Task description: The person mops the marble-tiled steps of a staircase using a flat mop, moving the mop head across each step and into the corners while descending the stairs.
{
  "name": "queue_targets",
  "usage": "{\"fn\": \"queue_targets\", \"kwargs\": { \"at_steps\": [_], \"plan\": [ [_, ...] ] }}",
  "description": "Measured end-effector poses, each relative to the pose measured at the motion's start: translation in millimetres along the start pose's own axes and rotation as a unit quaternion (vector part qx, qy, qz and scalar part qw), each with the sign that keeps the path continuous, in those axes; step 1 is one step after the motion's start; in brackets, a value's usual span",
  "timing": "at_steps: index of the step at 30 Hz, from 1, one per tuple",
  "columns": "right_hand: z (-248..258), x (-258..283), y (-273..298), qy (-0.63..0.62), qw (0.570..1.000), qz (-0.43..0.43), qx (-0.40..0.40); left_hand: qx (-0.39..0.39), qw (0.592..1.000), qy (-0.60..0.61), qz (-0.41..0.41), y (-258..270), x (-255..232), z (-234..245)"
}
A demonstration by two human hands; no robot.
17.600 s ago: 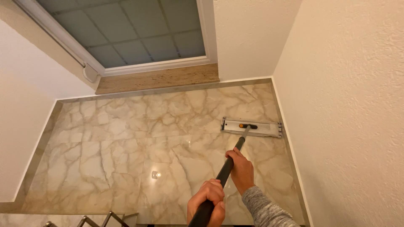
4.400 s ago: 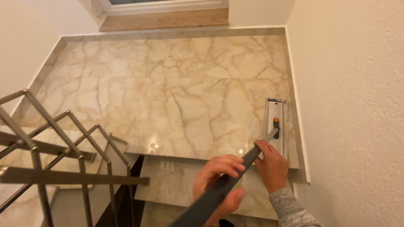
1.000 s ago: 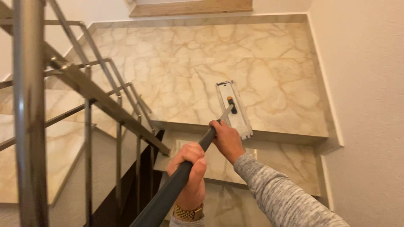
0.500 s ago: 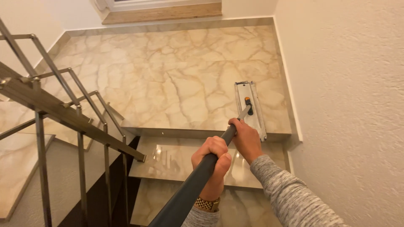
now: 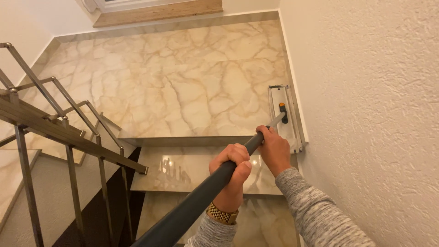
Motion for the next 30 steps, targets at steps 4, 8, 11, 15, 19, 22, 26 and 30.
{"fn": "queue_targets", "kwargs": {
  "at_steps": [4, 8, 11, 15, 19, 22, 26, 30],
  "plan": [
    [3, 3, 10, -0.008, 1.0, 0.004, -0.01, 0.008, 1.0, 0.013, 0.003, 6, -8, -3],
    [6, 8, 22, -0.021, 0.999, -0.017, -0.016, 0.025, 1.0, 0.0, 0.004, 13, -21, -3],
    [9, 16, 34, -0.023, 0.999, -0.037, -0.022, 0.02, 1.0, -0.016, 0.011, 20, -30, -1],
    [10, 22, 48, -0.013, 0.998, 0.009, -0.056, -0.003, 1.0, 0.009, 0.01, 23, -42, 2],
    [16, 34, 60, -0.008, 0.999, 0.001, -0.031, -0.007, 1.0, 0.0, 0.03, 28, -57, 10],
    [22, 41, 67, 0.006, 1.0, -0.015, 0.016, -0.03, 0.998, -0.017, 0.044, 35, -66, 13],
    [35, 58, 75, 0.039, 0.993, -0.017, 0.111, -0.032, 0.998, -0.001, 0.048, 42, -87, 16],
    [34, 71, 86, 0.023, 0.993, 0.031, 0.115, -0.041, 0.998, -0.03, 0.04, 48, -105, 21]
  ]
}}
Point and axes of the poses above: each hand's wrist, its own y-axis away from the middle knuckle, its own z-axis out of the back of the hand, x = y × z, the point moved 1 cm from there along -y, towards the middle knuckle, and after that the axes turned 6 degrees about -y, right-handed, at the moved point
